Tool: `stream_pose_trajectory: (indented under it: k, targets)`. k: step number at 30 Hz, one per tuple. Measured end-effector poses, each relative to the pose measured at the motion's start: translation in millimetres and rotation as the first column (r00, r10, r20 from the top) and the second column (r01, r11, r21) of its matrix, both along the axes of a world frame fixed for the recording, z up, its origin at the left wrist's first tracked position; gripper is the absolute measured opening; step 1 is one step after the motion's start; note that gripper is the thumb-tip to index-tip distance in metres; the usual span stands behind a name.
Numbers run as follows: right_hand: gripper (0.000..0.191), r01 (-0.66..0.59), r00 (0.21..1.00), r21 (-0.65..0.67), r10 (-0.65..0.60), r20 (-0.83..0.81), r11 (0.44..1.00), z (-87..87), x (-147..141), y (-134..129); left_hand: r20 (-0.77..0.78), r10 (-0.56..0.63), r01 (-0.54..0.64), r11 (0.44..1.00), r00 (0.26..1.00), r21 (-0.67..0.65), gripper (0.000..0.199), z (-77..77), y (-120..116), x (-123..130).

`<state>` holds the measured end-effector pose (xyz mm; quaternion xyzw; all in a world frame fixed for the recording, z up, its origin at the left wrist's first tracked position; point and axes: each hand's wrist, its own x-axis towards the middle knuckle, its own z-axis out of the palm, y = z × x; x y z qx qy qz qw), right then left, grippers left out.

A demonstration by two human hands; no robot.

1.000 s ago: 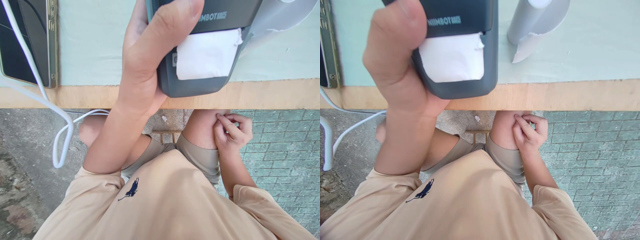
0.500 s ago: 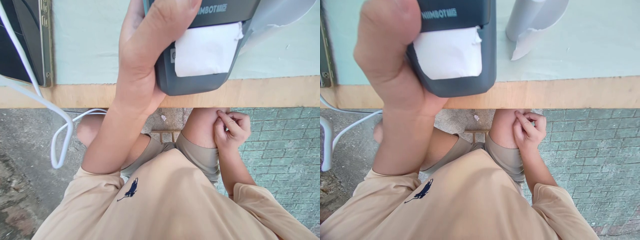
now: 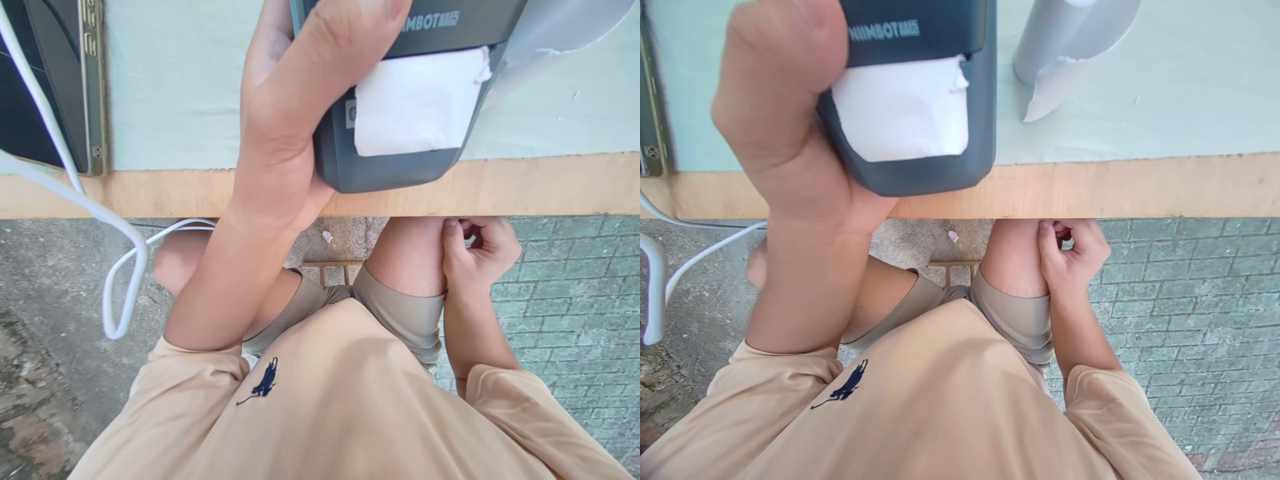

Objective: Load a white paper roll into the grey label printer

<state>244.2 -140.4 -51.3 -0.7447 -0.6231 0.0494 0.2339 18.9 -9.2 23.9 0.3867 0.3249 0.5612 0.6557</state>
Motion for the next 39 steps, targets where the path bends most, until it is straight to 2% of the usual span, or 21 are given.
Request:
stream_pose_trajectory:
  k: [6,10,13,15,18,22,25,28,33,38,39]
  targets:
    - [0.038,-0.018,0.999,-0.011,0.018,0.031,1.0,7.2,-5.2,3.4,-0.017,-0.017,0.017,1.0,1.0,0.009,0.03,0.3,0.4,0.2]
    - [0.04,0.009,1.0,-0.074,-0.007,0.019,0.997,15.9,1.7,8.1,-0.023,-0.012,0.012,1.0,1.0,-0.003,0.029,1.6,-0.4,0.1]
    - [0.04,0.033,0.998,-0.127,-0.038,-0.044,0.991,16.9,11.6,9.4,-0.007,-0.019,0.019,1.0,1.0,0.017,0.033,1.6,-1.6,-0.6]
    - [0.039,0.042,0.987,-0.163,-0.067,-0.149,0.986,10.3,18.8,8.4,0.007,-0.026,0.025,0.999,1.0,0.029,0.033,1.7,-2.2,-0.4]
    - [0.042,0.072,0.905,-0.183,-0.142,-0.401,0.98,-7.4,31.1,7.4,-0.014,-0.019,0.019,1.0,1.0,-0.003,0.037,3.6,-2.0,1.5]
    - [0.044,0.153,0.68,-0.197,-0.247,-0.69,0.968,-23.7,50.6,7.8,-0.001,-0.001,0.001,0.999,1.0,-0.042,0.048,6.0,-1.1,3.4]
    - [0.042,0.194,0.532,-0.239,-0.307,-0.79,0.951,-25.0,64.1,3.8,0.03,0.001,-0.001,1.0,1.0,-0.003,0.04,4.2,-0.3,2.1]
    - [0.041,0.252,0.436,-0.253,-0.343,-0.832,0.934,-26.3,75.5,-1.6,-0.013,0.037,-0.037,0.999,0.999,-0.007,0.035,1.4,1.5,0.8]
    - [0.044,0.413,0.371,-0.2,-0.365,-0.854,0.889,-36.6,106.3,3.4,-0.007,0.067,-0.067,0.994,0.998,-0.084,0.044,1.2,6.9,1.5]
    - [0.042,0.509,0.414,-0.123,-0.368,-0.833,0.852,-44.5,138.0,13.2,0.046,0.094,-0.088,0.99,0.995,-0.107,0.04,4.9,10.7,3.2]
    - [0.041,0.511,0.433,-0.107,-0.363,-0.825,0.853,-45.0,139.6,13.3,0.03,0.117,-0.111,0.981,0.993,-0.156,0.039,5.2,11.0,3.3]
